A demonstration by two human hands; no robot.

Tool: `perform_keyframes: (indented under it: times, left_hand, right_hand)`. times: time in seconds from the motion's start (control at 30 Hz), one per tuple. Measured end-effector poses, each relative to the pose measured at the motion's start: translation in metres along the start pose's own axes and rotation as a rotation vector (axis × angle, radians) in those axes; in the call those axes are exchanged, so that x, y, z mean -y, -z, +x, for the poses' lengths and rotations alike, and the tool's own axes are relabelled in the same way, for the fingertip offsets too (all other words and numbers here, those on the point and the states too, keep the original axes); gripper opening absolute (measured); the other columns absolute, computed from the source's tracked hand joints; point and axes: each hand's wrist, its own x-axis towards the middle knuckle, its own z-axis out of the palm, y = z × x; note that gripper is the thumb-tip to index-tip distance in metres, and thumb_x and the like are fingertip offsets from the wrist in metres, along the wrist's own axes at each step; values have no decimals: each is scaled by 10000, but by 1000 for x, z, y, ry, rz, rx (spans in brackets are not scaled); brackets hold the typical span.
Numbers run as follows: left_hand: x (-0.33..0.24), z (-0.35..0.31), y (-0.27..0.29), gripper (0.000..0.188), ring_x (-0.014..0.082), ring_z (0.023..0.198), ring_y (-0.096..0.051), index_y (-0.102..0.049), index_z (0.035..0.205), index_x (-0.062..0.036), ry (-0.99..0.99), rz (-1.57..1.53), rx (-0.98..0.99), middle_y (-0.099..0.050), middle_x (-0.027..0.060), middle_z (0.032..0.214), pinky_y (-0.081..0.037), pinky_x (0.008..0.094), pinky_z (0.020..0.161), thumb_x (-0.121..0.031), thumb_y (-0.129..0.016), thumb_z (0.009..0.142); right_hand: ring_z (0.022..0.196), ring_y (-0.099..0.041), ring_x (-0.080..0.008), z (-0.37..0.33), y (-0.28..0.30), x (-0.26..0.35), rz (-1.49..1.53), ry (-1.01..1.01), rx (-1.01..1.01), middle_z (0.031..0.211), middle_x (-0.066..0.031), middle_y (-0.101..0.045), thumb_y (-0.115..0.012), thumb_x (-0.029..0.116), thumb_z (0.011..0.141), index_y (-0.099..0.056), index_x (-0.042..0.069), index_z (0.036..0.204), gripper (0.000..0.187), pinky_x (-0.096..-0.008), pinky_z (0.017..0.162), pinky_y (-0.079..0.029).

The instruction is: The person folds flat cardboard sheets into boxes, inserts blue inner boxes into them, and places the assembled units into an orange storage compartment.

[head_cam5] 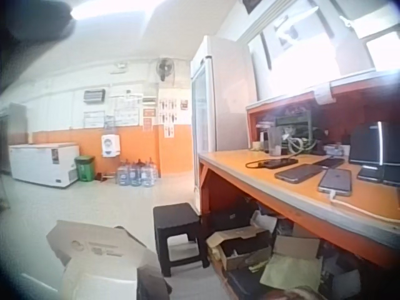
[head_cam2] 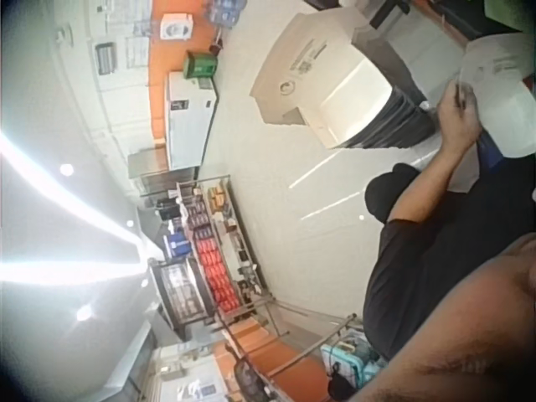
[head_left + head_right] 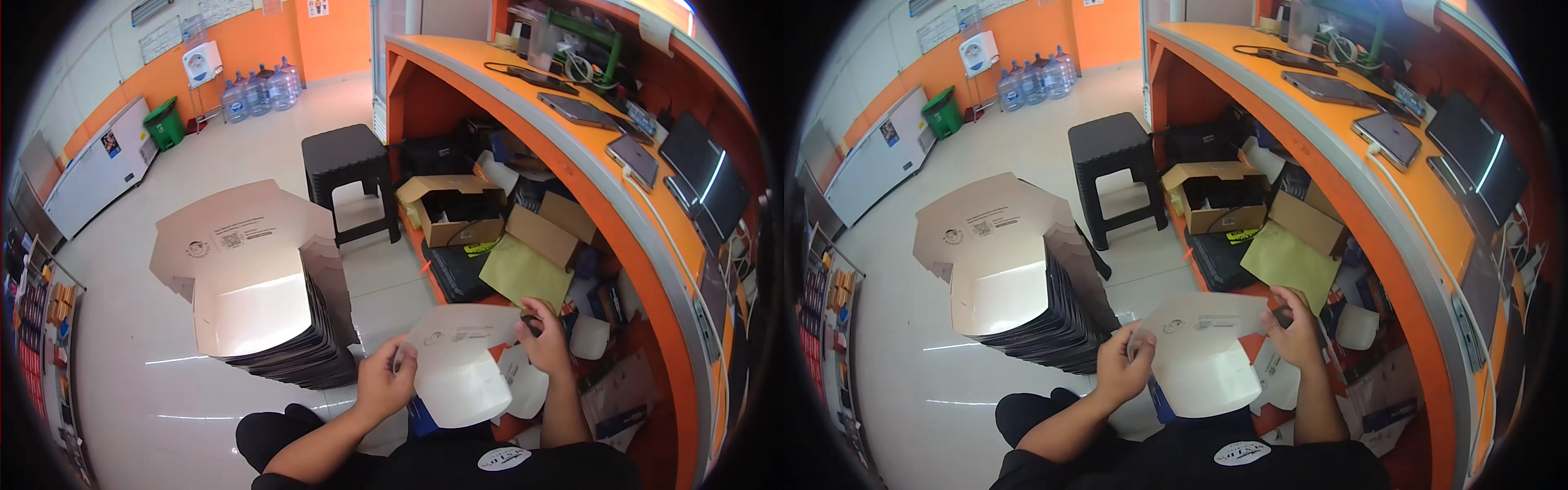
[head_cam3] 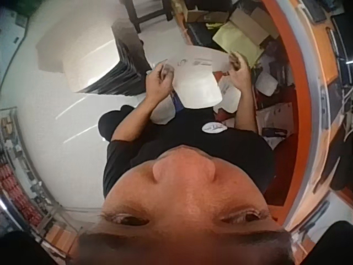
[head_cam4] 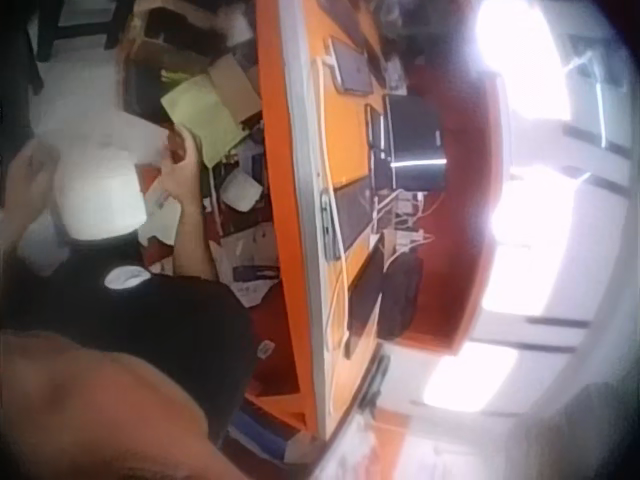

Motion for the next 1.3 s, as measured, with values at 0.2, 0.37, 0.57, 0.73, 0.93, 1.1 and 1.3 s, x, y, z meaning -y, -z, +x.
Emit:
perform_keyframes:
  times: [0.2, 0.37, 0.57, 0.73, 0.93, 1.1, 1.3]
  left_hand:
    - [14, 12, -4, 315, 108, 929, -641, -584, 1248, 25, 70, -383, 82, -686, 73, 1063, -518, 265, 810, -100, -636, 964]
    - [6, 15, -2, 355, 159, 974, -657, -550, 1286, 31, 346, -689, 166, -674, 103, 1125, -536, 291, 842, -82, -640, 962]
    - [26, 39, 0, 321, 163, 953, -665, -569, 1238, 60, 331, -612, 23, -687, 113, 1101, -530, 293, 812, -89, -634, 962]
    - [30, 36, 0, 312, 172, 1018, -652, -564, 1246, 60, 151, -521, -39, -676, 120, 1135, -511, 308, 915, -75, -618, 970]
    - [23, 37, -7, 356, 168, 1037, -649, -527, 1300, 54, 53, -415, -2, -660, 121, 1147, -519, 301, 907, -86, -602, 981]
    - [1, 29, 7, 490, 198, 1124, -629, -438, 1407, 54, -26, -631, 149, -620, 161, 1264, -476, 315, 1004, -146, -606, 991]
    - [-69, -17, 69, 493, 294, 1082, -666, -477, 1363, 60, -821, 182, -234, -654, 238, 1175, -471, 357, 1042, -152, -621, 942]
  right_hand:
    - [1012, -640, -145, -17, 7, -48, 904, -374, 390, 1072, -86, -692, -649, 277, 998, -598, -59, 1218, 405, -297, 924, -487]
    - [971, -648, -136, -17, -4, -22, 1440, -391, 403, 1069, -74, -689, -635, 241, 1004, -606, -38, 1204, 345, -285, 885, -510]
    - [1004, -642, -170, -25, -20, -22, 431, -437, 109, 1101, -98, -676, -612, 142, 998, -621, -13, 1211, 264, -300, 920, -496]
    - [1064, -645, -236, -17, 26, 20, 548, 178, 476, 1096, -117, -683, -785, 265, 875, -641, -19, 1199, 454, -340, 932, -490]
    - [955, -705, -266, -19, 34, 62, 448, 120, 1149, 1079, -166, -707, -791, 246, 858, -628, -14, 1262, 508, -333, 837, -537]
    - [830, -713, -283, -20, 28, 64, 378, 205, 983, 922, -169, -721, -755, 90, 839, -685, -37, 1111, 308, -324, 727, -540]
    - [664, -666, -211, -11, 18, 81, 554, 178, 506, 779, -127, -702, -795, 156, 836, -716, -32, 902, 214, -288, 623, -485]
